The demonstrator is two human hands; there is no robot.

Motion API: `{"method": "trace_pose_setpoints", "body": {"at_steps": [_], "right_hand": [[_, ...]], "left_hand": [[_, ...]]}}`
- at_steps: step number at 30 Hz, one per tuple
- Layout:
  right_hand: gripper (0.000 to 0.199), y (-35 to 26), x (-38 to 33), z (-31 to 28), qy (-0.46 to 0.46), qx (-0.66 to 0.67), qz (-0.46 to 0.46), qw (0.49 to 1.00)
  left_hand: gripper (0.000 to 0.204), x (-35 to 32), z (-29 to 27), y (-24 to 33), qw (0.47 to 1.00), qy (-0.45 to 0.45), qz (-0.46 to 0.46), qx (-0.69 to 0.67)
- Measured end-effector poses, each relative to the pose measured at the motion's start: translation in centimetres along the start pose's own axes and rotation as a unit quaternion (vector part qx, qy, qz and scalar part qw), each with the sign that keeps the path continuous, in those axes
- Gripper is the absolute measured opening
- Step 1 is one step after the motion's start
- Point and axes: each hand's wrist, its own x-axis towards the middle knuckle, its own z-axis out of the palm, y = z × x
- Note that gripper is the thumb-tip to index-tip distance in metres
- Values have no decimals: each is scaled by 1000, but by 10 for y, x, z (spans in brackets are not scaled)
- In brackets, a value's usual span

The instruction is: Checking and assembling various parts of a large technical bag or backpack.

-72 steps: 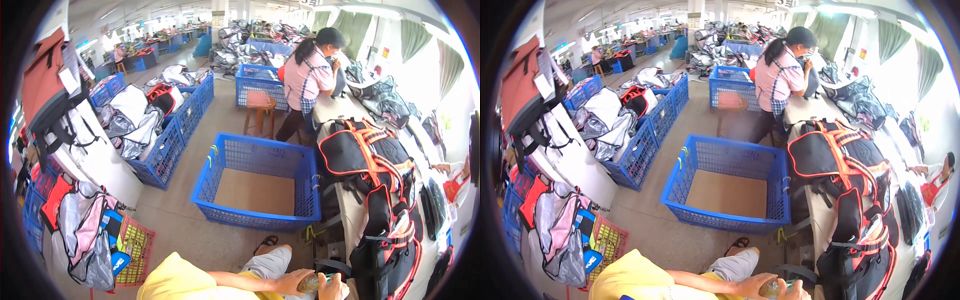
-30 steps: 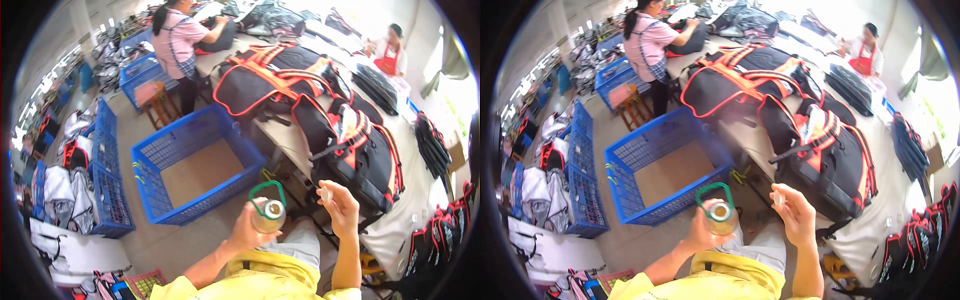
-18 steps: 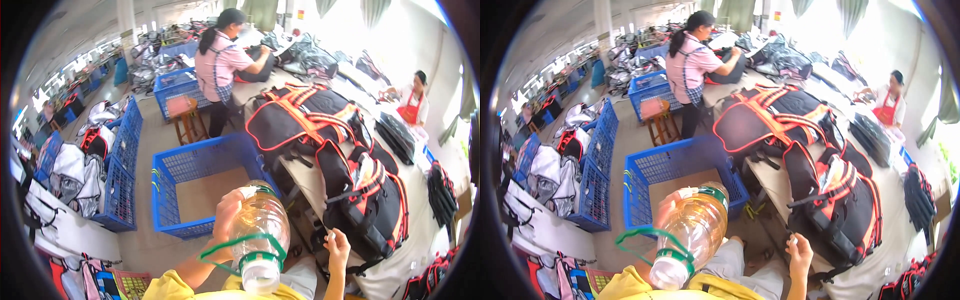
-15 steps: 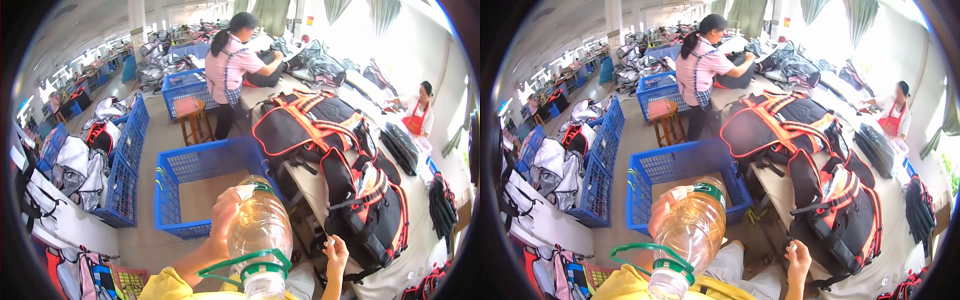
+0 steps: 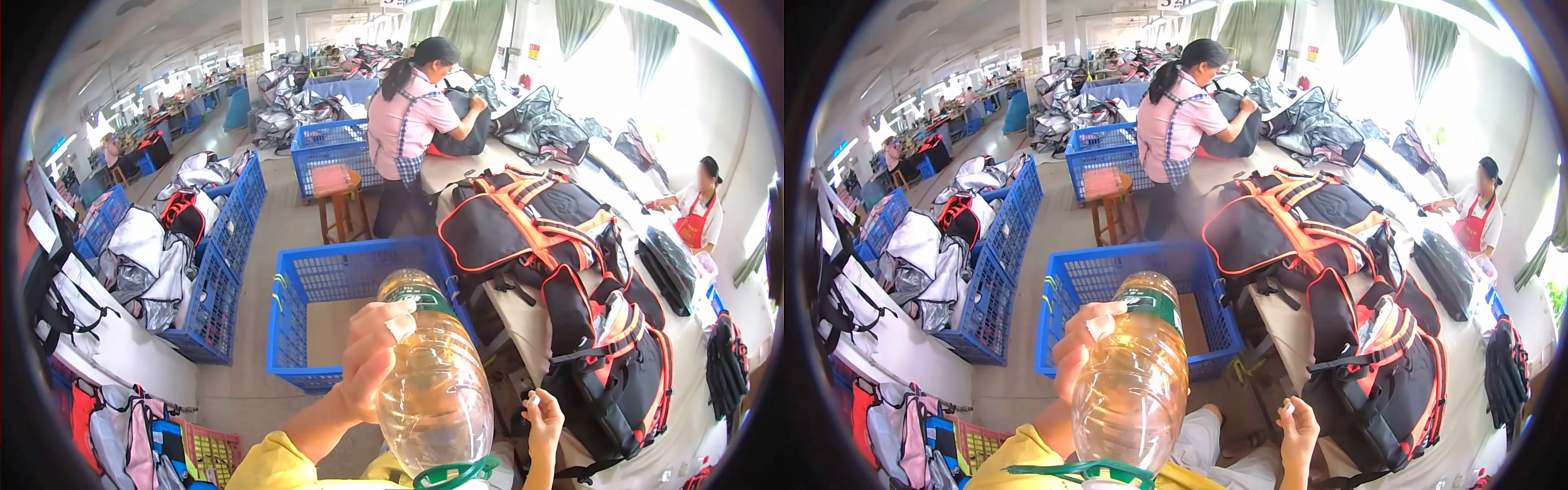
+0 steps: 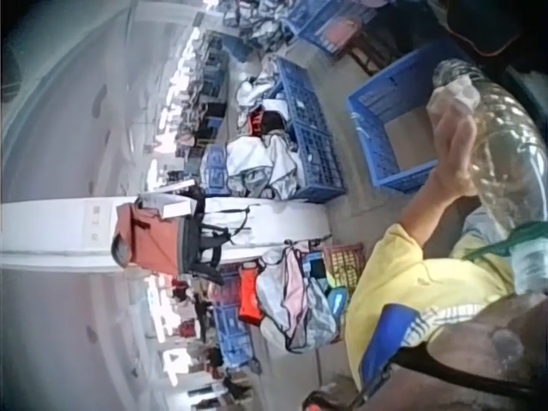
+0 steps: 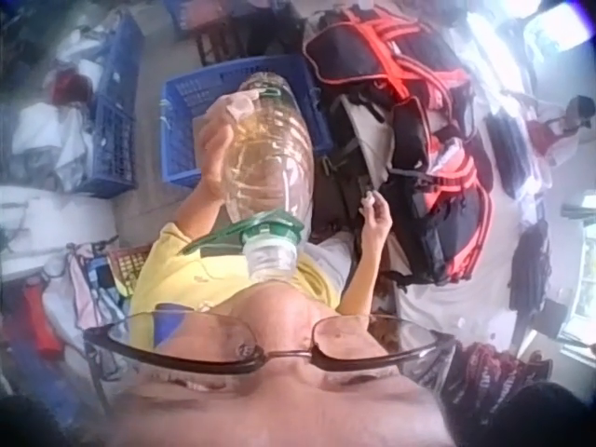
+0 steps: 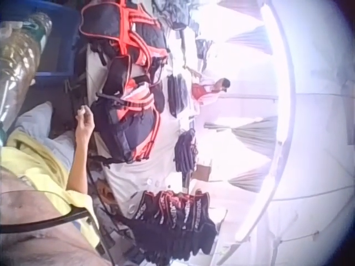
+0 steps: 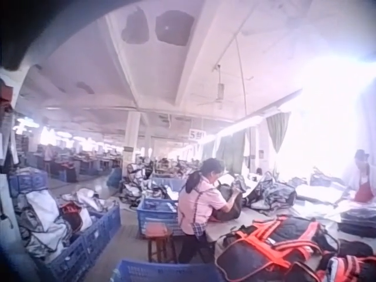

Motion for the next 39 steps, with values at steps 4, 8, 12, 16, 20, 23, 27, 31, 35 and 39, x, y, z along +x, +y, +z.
{"method": "trace_pose_setpoints", "body": {"at_steps": [4,8,12,16,20,23,27,31,35,39], "right_hand": [[32,-6,1,6,-5,-1,2,1000],[31,-10,1,10,-11,-2,0,1000],[30,-17,0,11,0,-22,4,1000],[31,-8,5,7,-3,-27,-3,1000],[30,-4,5,2,-1,-28,-12,1000],[31,-8,2,7,-9,-39,-9,999],[34,4,6,-3,-51,-33,-23,998],[33,1,4,-1,-59,-34,-32,997],[33,1,4,-1,-62,-47,-34,996],[34,1,4,-2,-55,-31,-29,998]], "left_hand": [[86,15,-14,-8,999,-26,17,-16],[87,39,-17,-9,998,-12,60,33],[87,47,-40,-11,997,-74,3,21],[85,70,-35,-18,993,-11,105,53],[57,78,-43,-26,994,-31,95,38],[44,84,-48,-27,992,-27,113,48],[51,90,-56,-29,990,-32,130,50],[75,107,-48,-18,984,15,153,91],[108,115,-46,-17,978,32,184,95],[57,96,-67,-12,998,-34,-48,-36]]}}
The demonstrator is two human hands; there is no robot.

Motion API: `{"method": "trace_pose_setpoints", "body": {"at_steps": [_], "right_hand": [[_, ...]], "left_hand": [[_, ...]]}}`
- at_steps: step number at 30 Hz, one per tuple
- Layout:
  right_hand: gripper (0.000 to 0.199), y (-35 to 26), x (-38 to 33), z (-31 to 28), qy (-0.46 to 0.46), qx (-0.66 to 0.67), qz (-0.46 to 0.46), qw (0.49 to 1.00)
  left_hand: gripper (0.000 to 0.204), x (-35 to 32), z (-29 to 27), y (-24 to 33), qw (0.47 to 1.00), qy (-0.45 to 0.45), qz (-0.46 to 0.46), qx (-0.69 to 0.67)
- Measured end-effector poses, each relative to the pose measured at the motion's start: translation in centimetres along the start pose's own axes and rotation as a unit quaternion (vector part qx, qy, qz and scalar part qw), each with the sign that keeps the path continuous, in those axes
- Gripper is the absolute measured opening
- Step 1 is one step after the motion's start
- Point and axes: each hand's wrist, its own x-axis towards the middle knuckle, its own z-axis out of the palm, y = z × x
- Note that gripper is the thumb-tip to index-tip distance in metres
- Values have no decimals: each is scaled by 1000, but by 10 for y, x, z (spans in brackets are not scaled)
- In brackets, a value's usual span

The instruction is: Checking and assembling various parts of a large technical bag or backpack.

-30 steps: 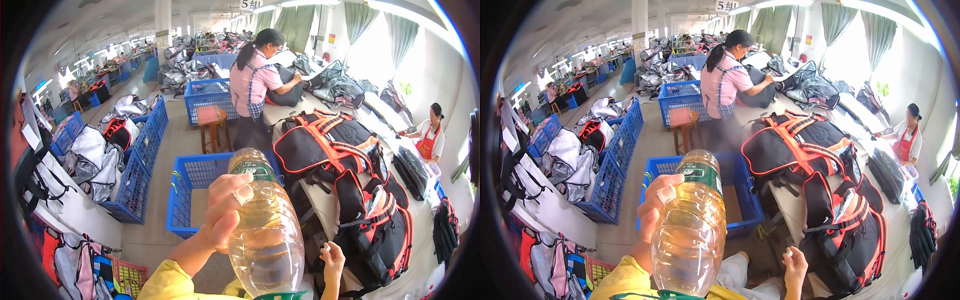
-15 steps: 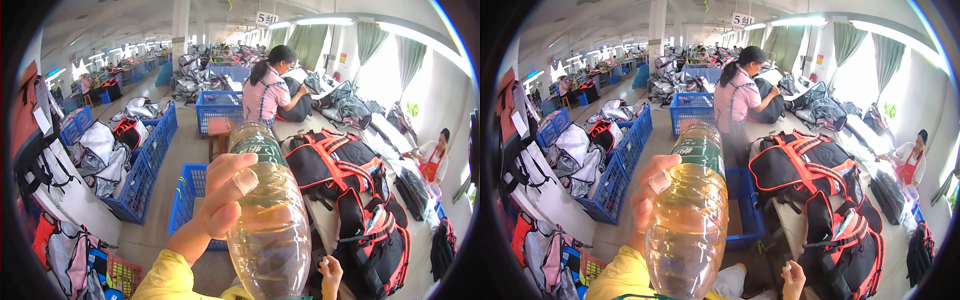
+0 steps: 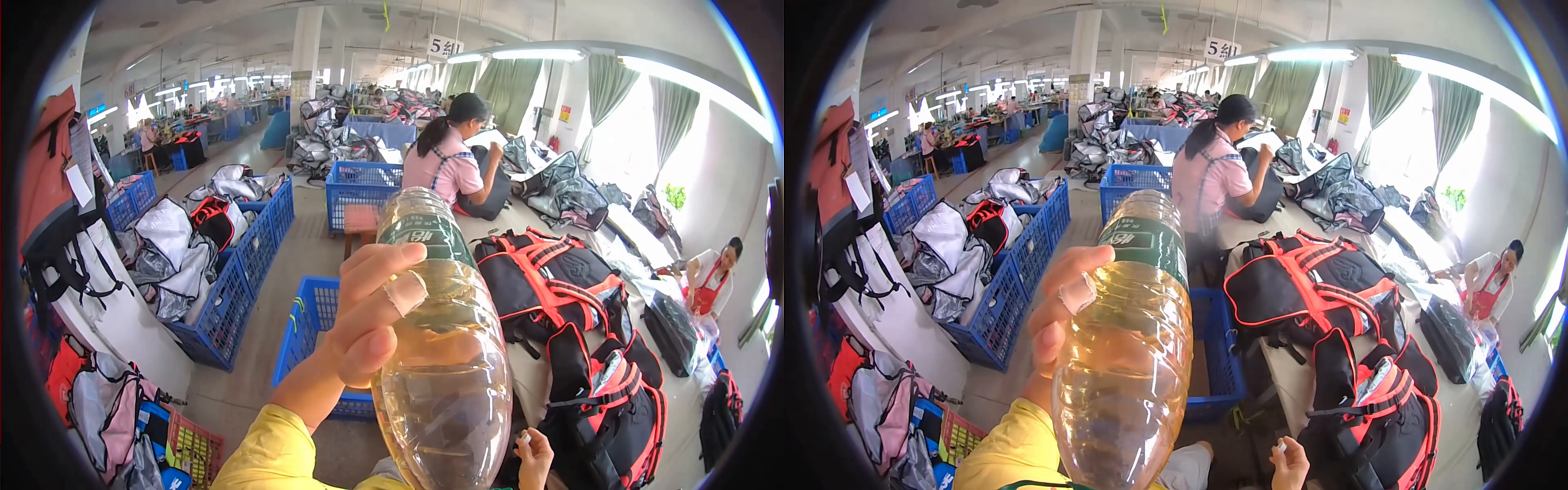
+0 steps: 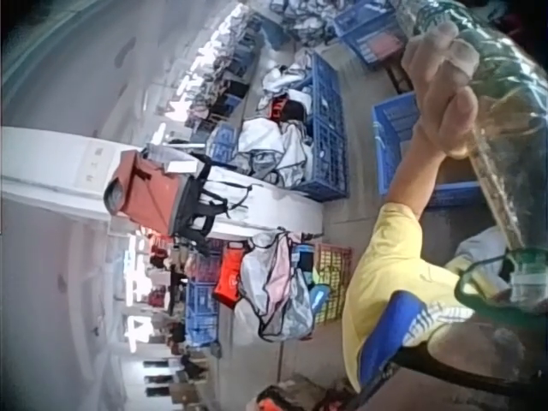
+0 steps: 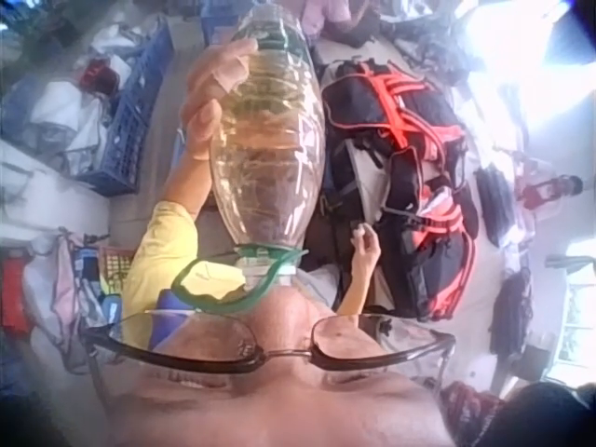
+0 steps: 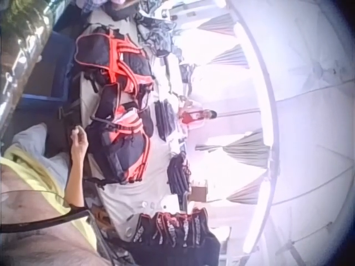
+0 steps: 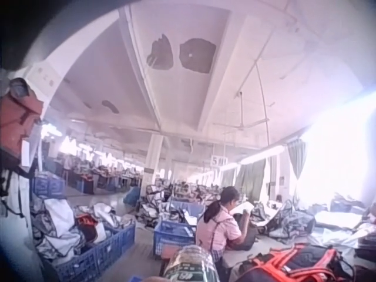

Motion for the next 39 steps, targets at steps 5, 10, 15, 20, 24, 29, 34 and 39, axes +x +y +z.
{"method": "trace_pose_setpoints", "body": {"at_steps": [5,10,15,20,24,29,34,39], "right_hand": [[34,2,-3,-5,-1,-2,8,1000],[36,5,-5,-9,-3,-6,7,1000],[36,1,-10,-10,8,-11,13,1000],[36,4,-12,-12,7,-15,17,1000],[37,10,-16,-13,1,-23,14,1000],[32,8,-19,-3,54,12,39,998],[33,2,-21,5,13,10,37,999],[38,-12,-24,7,1,24,46,999]], "left_hand": [[74,6,9,1,989,23,123,84],[120,22,28,-2,966,43,212,139],[110,19,36,-2,969,42,218,107],[99,12,37,-2,971,19,212,113],[97,-2,39,-7,975,-16,212,68],[107,-38,56,3,986,-47,158,27],[100,-92,82,30,932,-40,-318,-168],[99,-167,122,-9,729,-79,-597,-324]]}}
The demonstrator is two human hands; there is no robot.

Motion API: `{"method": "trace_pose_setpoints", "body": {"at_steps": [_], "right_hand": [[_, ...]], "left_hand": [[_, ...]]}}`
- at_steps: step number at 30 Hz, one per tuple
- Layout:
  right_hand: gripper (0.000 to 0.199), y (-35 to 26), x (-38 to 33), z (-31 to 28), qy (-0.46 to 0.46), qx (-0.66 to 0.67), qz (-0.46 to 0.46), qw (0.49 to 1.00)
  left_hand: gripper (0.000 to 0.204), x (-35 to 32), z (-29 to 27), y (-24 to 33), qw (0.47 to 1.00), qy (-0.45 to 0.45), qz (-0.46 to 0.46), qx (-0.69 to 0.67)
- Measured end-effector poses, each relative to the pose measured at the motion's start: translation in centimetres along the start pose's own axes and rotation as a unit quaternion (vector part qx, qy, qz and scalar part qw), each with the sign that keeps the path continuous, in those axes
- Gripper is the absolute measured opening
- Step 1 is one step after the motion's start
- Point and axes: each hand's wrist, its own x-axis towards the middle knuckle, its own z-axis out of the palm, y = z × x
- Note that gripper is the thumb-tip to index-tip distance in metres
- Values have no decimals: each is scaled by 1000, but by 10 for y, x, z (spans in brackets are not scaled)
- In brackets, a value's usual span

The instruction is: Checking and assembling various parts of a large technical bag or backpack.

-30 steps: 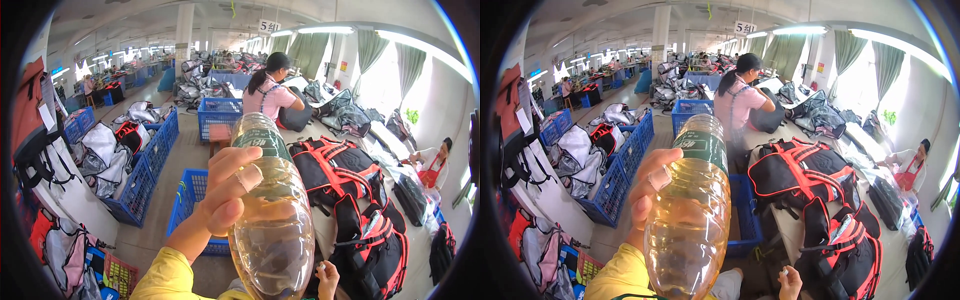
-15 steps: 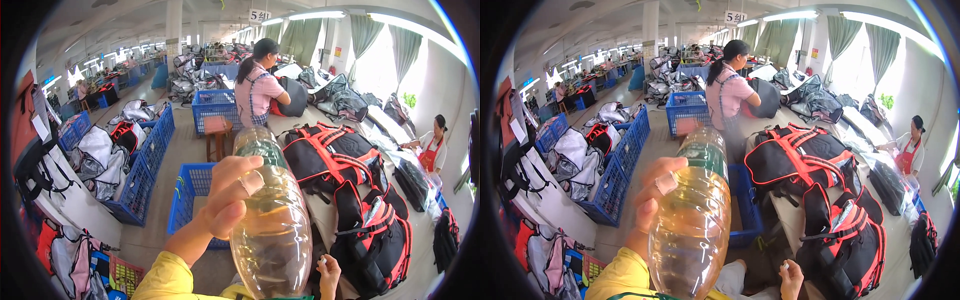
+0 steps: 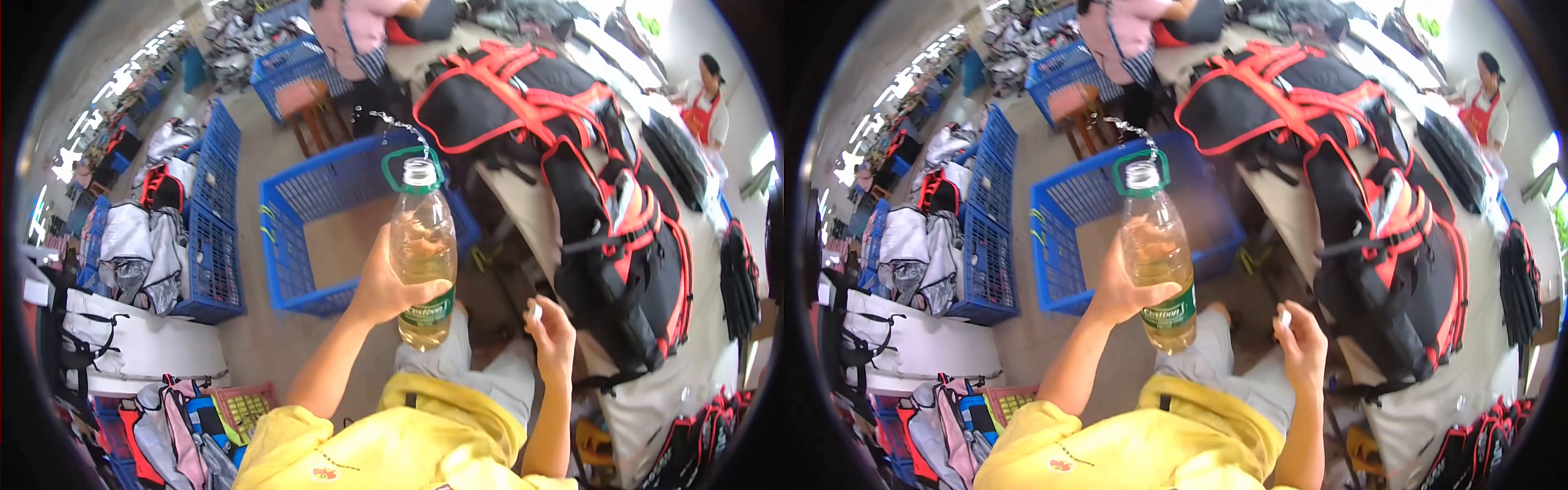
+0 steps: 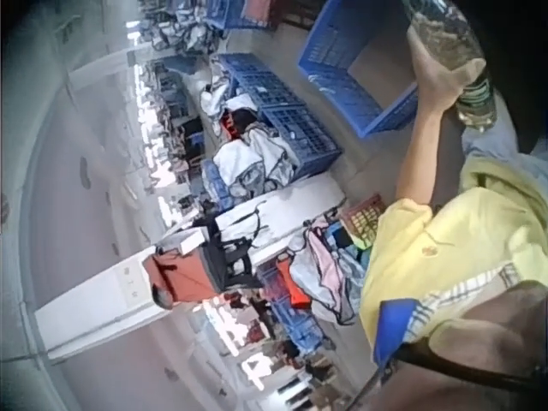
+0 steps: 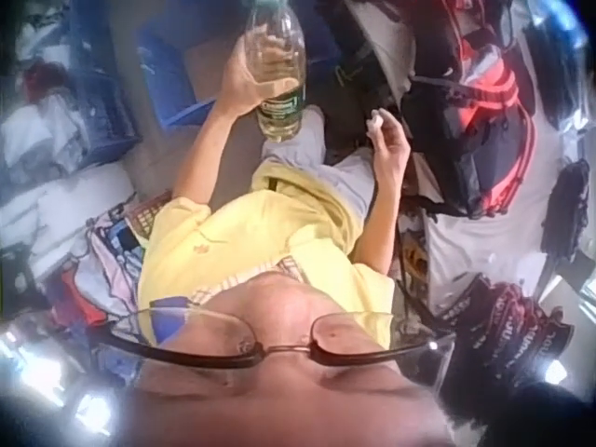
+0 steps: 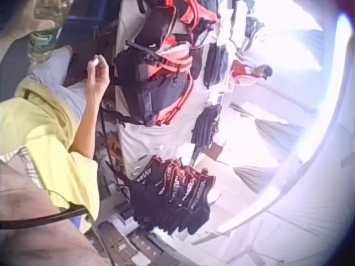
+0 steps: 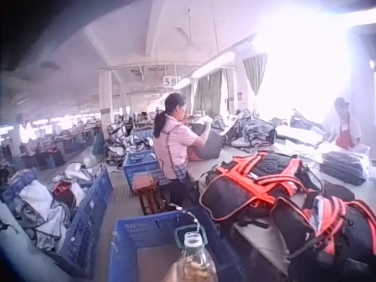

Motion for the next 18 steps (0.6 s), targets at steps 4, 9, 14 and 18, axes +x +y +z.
{"method": "trace_pose_setpoints", "body": {"at_steps": [4,9,14,18], "right_hand": [[40,-31,1,8,-28,-17,1,999],[42,-40,3,2,-42,-164,-103,980],[45,-58,-7,-4,-107,-363,-205,903],[43,-80,-16,-19,-228,-469,-256,814]], "left_hand": [[101,-6,2,-71,924,-113,84,354],[95,-9,11,-119,881,-254,150,371],[89,-21,22,-132,893,-306,95,316],[89,-29,30,-142,872,-362,110,311]]}}
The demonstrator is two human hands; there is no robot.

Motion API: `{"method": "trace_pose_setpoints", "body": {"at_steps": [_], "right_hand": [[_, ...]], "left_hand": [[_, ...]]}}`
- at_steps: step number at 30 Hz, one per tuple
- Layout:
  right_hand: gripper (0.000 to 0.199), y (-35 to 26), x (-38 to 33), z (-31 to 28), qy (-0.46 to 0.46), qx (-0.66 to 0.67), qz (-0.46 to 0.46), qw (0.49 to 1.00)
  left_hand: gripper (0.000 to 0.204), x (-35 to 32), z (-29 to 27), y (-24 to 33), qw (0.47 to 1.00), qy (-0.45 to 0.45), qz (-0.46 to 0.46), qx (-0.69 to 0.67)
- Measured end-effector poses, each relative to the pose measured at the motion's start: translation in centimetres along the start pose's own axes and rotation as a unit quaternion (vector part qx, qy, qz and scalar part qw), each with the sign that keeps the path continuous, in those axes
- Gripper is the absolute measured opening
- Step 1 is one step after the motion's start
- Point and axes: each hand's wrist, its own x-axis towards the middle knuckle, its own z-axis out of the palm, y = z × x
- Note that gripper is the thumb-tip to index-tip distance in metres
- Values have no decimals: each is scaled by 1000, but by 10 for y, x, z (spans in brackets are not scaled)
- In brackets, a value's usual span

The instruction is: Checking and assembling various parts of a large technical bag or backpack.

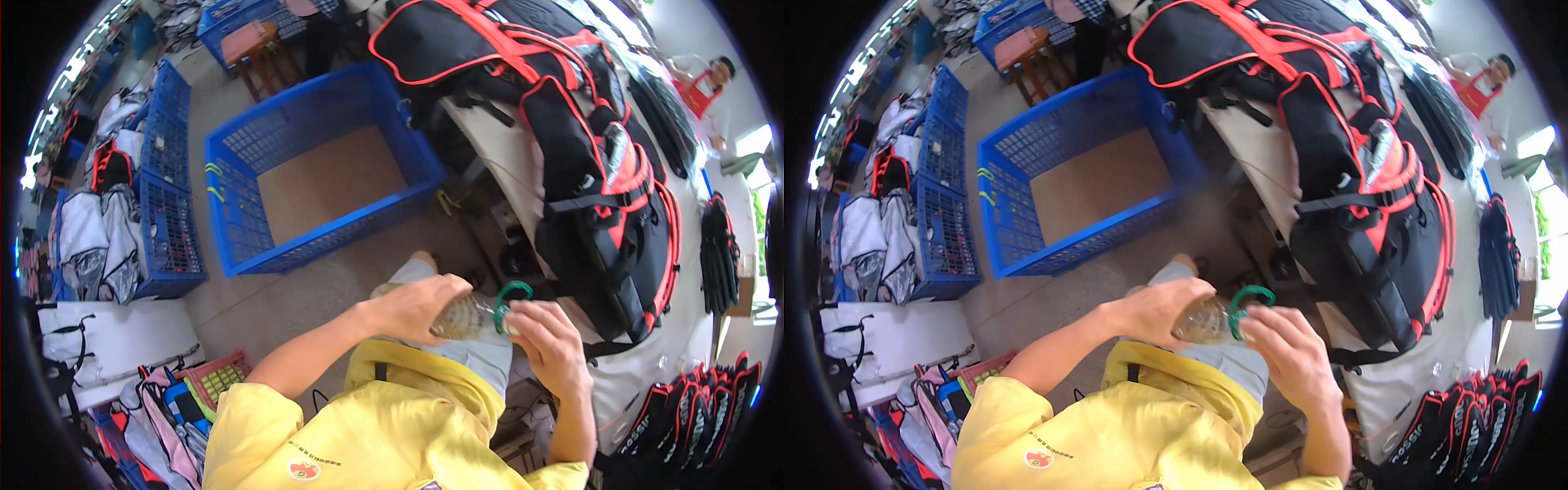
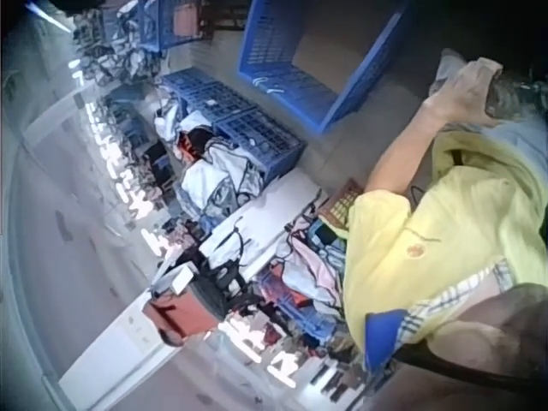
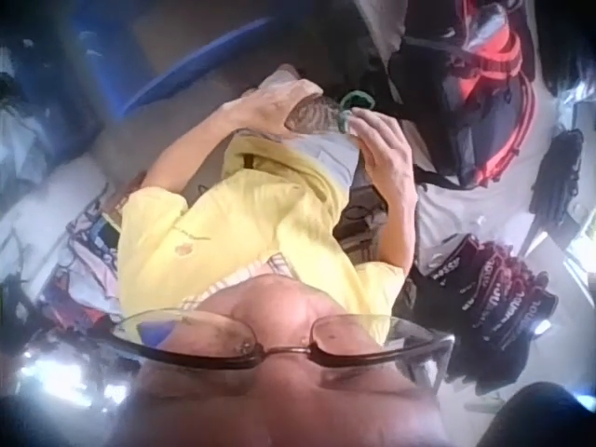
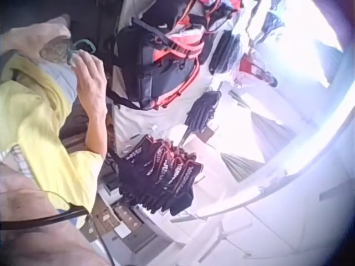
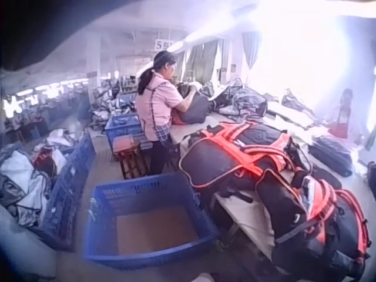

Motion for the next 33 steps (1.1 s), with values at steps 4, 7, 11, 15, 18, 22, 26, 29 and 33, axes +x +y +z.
{"method": "trace_pose_setpoints", "body": {"at_steps": [4,7,11,15,18,22,26,29,33], "right_hand": [[41,-5,-18,-10,-78,-25,-52,995],[29,0,-28,-4,-112,-8,25,993],[20,14,-40,39,-111,99,278,949],[31,42,-38,65,-135,7,152,979],[37,35,-25,50,-88,-113,-30,989],[33,48,-49,74,10,-9,142,990],[27,34,-31,68,-19,21,298,954],[36,35,0,49,-93,102,355,925],[33,61,37,61,-19,52,319,946]], "left_hand": [[88,-5,4,9,997,-72,14,-40],[88,-4,5,16,992,-125,-2,-34],[87,-2,17,-2,993,-114,7,10],[90,-2,15,-11,992,-105,15,67],[92,2,15,-15,992,-100,3,70],[93,17,40,-25,990,-117,10,75],[94,20,48,-42,990,-38,57,122],[100,28,42,-60,989,10,82,119],[102,60,50,-103,983,110,105,106]]}}
